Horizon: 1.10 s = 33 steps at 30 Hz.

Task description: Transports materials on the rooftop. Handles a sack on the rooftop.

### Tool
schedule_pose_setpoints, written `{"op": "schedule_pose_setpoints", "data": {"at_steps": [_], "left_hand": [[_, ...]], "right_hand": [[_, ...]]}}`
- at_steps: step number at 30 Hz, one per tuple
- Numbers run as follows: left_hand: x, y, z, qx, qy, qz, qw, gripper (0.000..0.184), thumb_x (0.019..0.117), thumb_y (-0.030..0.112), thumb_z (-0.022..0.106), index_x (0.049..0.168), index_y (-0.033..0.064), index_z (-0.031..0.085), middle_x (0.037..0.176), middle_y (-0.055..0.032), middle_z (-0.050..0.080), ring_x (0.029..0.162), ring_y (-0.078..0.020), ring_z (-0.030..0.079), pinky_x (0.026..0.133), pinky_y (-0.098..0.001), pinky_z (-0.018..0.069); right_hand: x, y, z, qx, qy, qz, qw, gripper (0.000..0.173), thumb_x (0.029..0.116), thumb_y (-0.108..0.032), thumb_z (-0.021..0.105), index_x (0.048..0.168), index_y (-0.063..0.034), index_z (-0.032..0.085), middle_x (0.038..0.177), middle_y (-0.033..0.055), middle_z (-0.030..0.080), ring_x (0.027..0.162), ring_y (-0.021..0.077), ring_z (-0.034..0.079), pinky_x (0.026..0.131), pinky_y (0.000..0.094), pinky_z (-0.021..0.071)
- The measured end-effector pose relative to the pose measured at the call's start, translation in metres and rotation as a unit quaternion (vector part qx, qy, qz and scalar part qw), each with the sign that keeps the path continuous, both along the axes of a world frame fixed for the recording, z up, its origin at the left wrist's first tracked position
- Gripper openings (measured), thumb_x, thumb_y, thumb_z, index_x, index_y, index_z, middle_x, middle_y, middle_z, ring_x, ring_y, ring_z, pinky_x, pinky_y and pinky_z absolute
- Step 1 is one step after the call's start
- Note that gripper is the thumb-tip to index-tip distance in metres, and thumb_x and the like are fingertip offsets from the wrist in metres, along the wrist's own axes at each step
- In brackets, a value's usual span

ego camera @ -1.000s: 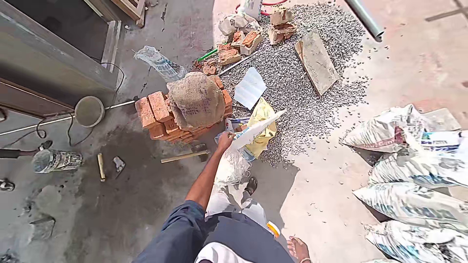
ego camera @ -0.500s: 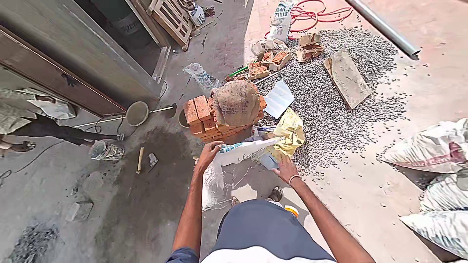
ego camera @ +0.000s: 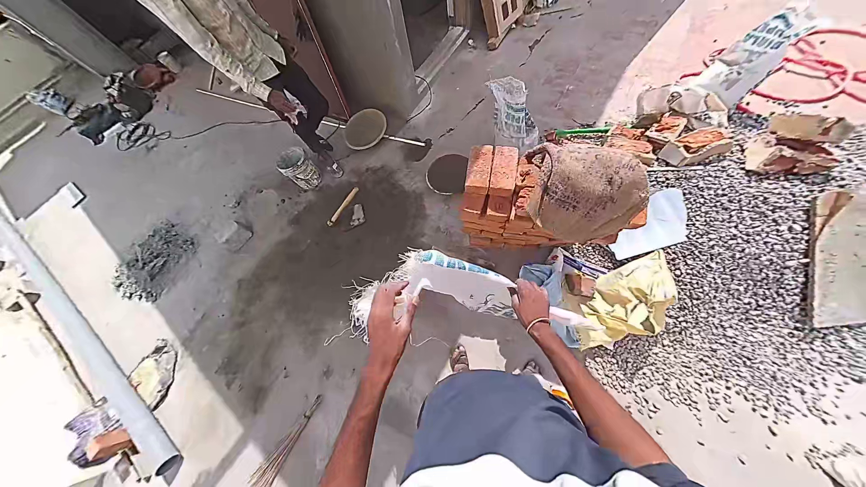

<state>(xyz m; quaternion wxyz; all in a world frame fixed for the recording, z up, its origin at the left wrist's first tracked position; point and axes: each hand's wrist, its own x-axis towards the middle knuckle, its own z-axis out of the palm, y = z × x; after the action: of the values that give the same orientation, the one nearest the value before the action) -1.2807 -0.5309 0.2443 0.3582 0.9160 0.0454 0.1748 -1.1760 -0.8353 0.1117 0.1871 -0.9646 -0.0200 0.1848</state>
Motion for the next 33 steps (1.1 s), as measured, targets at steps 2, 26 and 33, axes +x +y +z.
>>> {"op": "schedule_pose_setpoints", "data": {"at_steps": [2,26,33], "left_hand": [[-0.020,0.000,-0.039,-0.018,-0.051,0.028,0.998,0.026,0.1016,0.021,0.059,0.109,0.0011,0.073,0.101,-0.0110,0.072,0.090,-0.0147,0.070,0.081,-0.0294,0.0594],[0.045,-0.074,-0.214,-0.313,0.175,0.106,0.927,0.121,0.0809,0.028,0.087,0.161,-0.0066,0.003,0.166,-0.0305,0.016,0.153,-0.0359,0.030,0.122,-0.0418,0.0333],[0.074,-0.038,-0.122,-0.389,0.072,0.124,0.910,0.043,0.1123,0.013,0.030,0.149,-0.0081,0.037,0.146,-0.0253,0.050,0.131,-0.0233,0.053,0.111,-0.0372,0.0440]], "right_hand": [[0.003,-0.009,-0.021,-0.049,0.087,0.030,0.995,0.040,0.1089,-0.027,0.048,0.134,0.0009,0.062,0.133,0.0252,0.065,0.130,0.0415,0.058,0.111,0.0610,0.0390],[-0.045,-0.150,0.118,0.174,-0.164,0.414,0.878,0.030,0.1018,-0.025,0.059,0.099,0.0010,0.074,0.139,0.0122,0.067,0.136,0.0319,0.058,0.110,0.0550,0.0456],[-0.049,-0.180,0.135,0.146,-0.056,0.444,0.882,0.042,0.0894,-0.035,0.057,0.102,0.0009,0.076,0.146,0.0108,0.062,0.144,0.0312,0.050,0.115,0.0557,0.0390]]}}
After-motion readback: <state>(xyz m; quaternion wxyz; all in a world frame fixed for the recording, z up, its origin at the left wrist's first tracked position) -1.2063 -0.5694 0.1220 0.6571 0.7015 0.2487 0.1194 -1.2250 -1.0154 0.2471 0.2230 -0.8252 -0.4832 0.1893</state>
